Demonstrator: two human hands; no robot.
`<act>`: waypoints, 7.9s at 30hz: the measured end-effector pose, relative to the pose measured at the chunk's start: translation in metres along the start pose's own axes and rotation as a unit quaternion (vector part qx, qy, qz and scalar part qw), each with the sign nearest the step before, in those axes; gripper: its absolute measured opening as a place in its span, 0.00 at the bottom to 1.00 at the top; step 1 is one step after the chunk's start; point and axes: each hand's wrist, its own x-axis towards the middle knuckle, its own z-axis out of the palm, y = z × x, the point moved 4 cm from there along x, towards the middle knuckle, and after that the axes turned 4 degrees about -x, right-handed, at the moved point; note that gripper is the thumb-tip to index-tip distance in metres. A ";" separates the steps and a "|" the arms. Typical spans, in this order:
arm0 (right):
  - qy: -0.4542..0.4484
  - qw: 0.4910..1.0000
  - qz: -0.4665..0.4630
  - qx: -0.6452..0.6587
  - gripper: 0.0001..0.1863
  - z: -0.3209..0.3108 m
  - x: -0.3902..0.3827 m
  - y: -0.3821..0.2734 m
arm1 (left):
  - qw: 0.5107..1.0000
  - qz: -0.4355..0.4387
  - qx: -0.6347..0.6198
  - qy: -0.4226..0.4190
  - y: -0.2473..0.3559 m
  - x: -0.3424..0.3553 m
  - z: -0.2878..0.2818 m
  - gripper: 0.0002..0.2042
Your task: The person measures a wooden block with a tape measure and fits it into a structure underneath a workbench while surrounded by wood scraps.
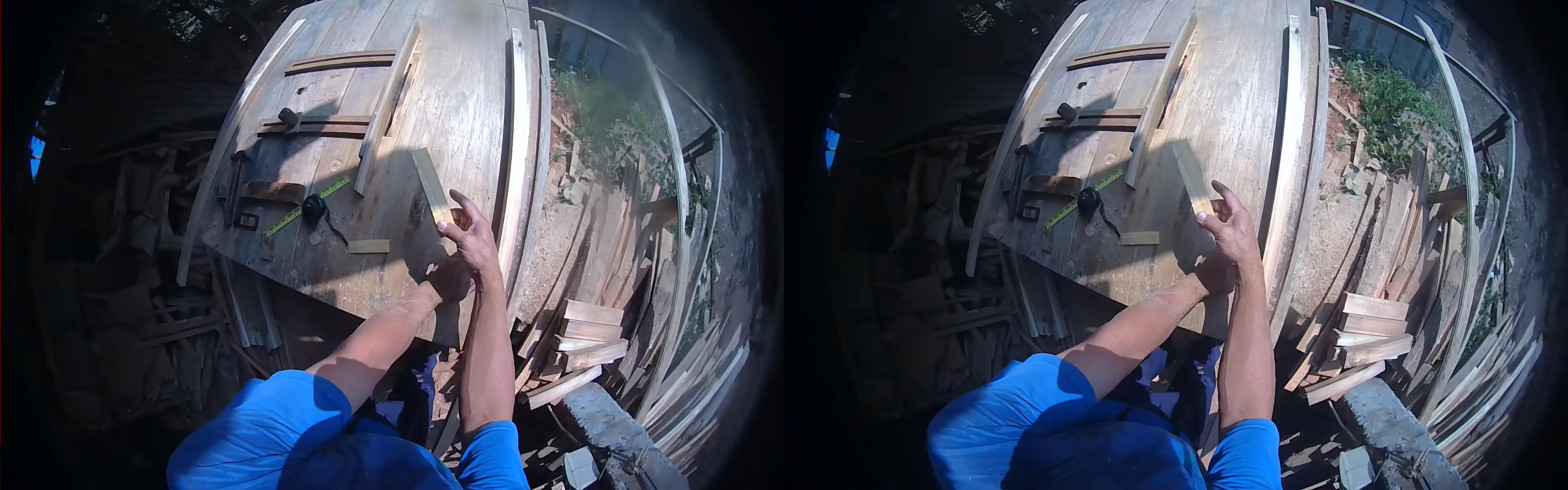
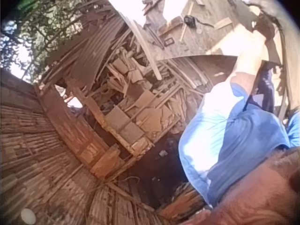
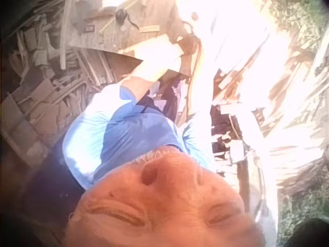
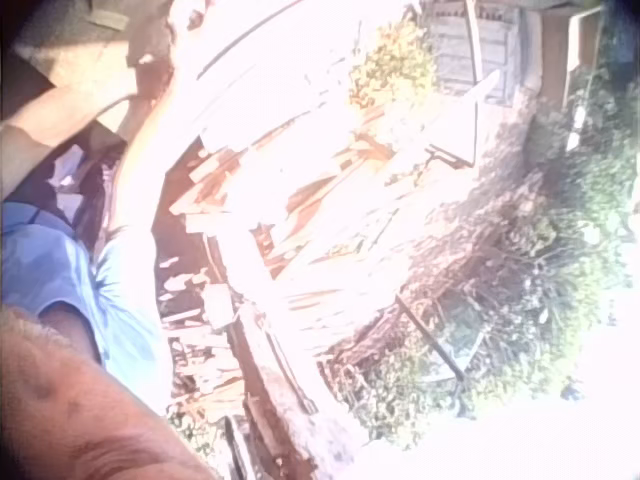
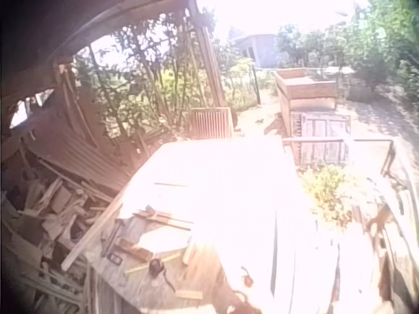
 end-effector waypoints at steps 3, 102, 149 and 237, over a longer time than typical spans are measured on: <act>0.064 0.994 -0.033 0.088 0.42 0.006 -0.072 0.002 | 0.954 -0.002 -0.283 0.099 -0.002 -0.031 -0.100 0.17; 0.579 0.664 0.231 -0.413 0.20 0.095 -0.341 0.850 | 0.788 0.092 -0.113 0.597 -0.327 -0.242 0.229 0.29; 0.328 0.729 -0.339 -0.496 0.36 0.211 -0.267 0.496 | 0.693 0.175 -0.013 0.699 -0.315 -0.208 0.231 0.17; 0.527 0.693 0.351 -0.346 0.27 0.070 -0.287 0.937 | 0.500 0.100 -0.816 0.271 -0.243 -0.262 0.199 0.14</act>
